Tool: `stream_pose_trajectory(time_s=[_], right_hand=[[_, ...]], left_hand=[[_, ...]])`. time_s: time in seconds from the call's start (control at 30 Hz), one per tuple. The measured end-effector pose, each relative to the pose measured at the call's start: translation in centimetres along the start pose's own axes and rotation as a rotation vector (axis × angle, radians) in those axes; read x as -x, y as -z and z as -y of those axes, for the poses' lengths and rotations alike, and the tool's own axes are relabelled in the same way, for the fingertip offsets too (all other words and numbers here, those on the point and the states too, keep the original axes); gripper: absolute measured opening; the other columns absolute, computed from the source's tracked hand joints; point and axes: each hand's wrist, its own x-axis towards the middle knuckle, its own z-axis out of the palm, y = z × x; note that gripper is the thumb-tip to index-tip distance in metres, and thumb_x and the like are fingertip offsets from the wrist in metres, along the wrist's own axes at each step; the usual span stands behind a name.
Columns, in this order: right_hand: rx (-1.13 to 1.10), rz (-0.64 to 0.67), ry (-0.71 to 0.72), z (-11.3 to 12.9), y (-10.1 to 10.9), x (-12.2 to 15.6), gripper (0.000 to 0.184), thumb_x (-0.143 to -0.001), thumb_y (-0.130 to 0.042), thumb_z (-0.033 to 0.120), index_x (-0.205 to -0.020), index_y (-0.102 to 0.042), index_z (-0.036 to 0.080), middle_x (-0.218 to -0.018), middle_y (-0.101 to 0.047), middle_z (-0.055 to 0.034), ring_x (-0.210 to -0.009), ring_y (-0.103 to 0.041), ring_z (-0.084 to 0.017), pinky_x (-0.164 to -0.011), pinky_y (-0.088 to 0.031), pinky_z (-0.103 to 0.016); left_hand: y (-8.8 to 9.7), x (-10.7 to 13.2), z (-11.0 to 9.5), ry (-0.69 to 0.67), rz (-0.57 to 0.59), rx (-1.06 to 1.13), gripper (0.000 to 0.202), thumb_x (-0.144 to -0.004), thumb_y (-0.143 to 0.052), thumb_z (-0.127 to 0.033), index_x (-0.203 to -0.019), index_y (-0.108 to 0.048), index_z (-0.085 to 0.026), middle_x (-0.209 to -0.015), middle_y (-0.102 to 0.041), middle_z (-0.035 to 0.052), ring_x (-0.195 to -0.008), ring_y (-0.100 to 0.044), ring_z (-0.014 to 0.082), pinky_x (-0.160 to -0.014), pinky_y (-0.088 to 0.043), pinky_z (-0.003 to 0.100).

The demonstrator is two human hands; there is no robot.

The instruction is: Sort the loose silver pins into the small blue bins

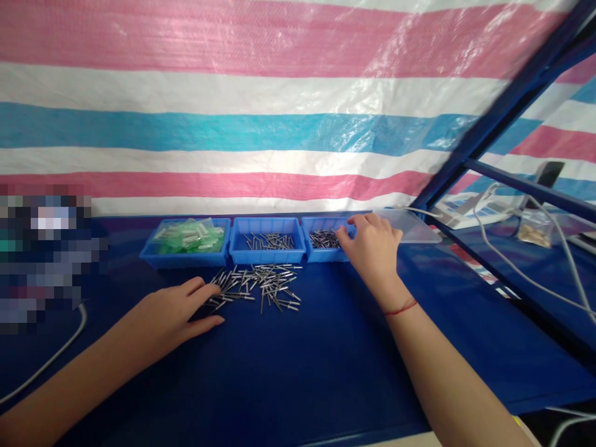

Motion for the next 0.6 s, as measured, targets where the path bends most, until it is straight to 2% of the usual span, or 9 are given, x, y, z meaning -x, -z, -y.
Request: stream_pose_trajectory(time_s=[0.13,0.27,0.4,0.6], right_hand=[[-0.129,-0.050,0.096,1.9,0.8,0.6,0.021,-0.084,-0.053,0.032,-0.089,-0.068,0.018,-0.090,-0.066,-0.0093,-0.085,-0.057,-0.026,-0.067,-0.030,-0.034],[-0.282,-0.028,0.278,4.6,1.9,2.0,0.016,-0.086,-0.054,0.029,-0.086,-0.067,0.020,-0.088,-0.067,-0.0067,-0.084,-0.057,-0.024,-0.073,-0.032,-0.036],[-0.446,0.067,0.468,7.1,2.7,3.8,0.014,-0.087,-0.054,0.027,-0.087,-0.067,0.020,-0.090,-0.067,-0.0059,-0.084,-0.057,-0.022,-0.075,-0.034,-0.037],[-0.611,0.245,0.629,9.3,3.1,5.6,0.012,-0.087,-0.055,0.023,-0.086,-0.066,0.020,-0.090,-0.067,-0.0050,-0.082,-0.057,-0.019,-0.075,-0.036,-0.036]], left_hand=[[-0.5,-0.3,0.0,-0.032,0.015,-0.006,0.010,-0.091,-0.054,-0.027,-0.093,-0.059,-0.018,-0.087,-0.061,0.0031,-0.067,-0.064,0.0161,-0.055,-0.045,0.023],[-1.1,-0.7,-0.1,-0.054,-0.009,-0.002,0.012,-0.093,-0.050,-0.023,-0.090,-0.059,-0.017,-0.086,-0.062,0.0044,-0.074,-0.064,0.0183,-0.063,-0.049,0.026],[-1.8,-0.9,-0.5,-0.116,-0.096,0.035,0.015,-0.094,-0.045,-0.020,-0.089,-0.059,-0.016,-0.086,-0.061,0.0051,-0.080,-0.062,0.0185,-0.070,-0.050,0.028],[-2.3,-1.3,-1.1,-0.137,-0.169,0.031,0.018,-0.095,-0.041,-0.019,-0.088,-0.058,-0.016,-0.087,-0.058,0.0056,-0.078,-0.060,0.0179,-0.071,-0.049,0.028]])
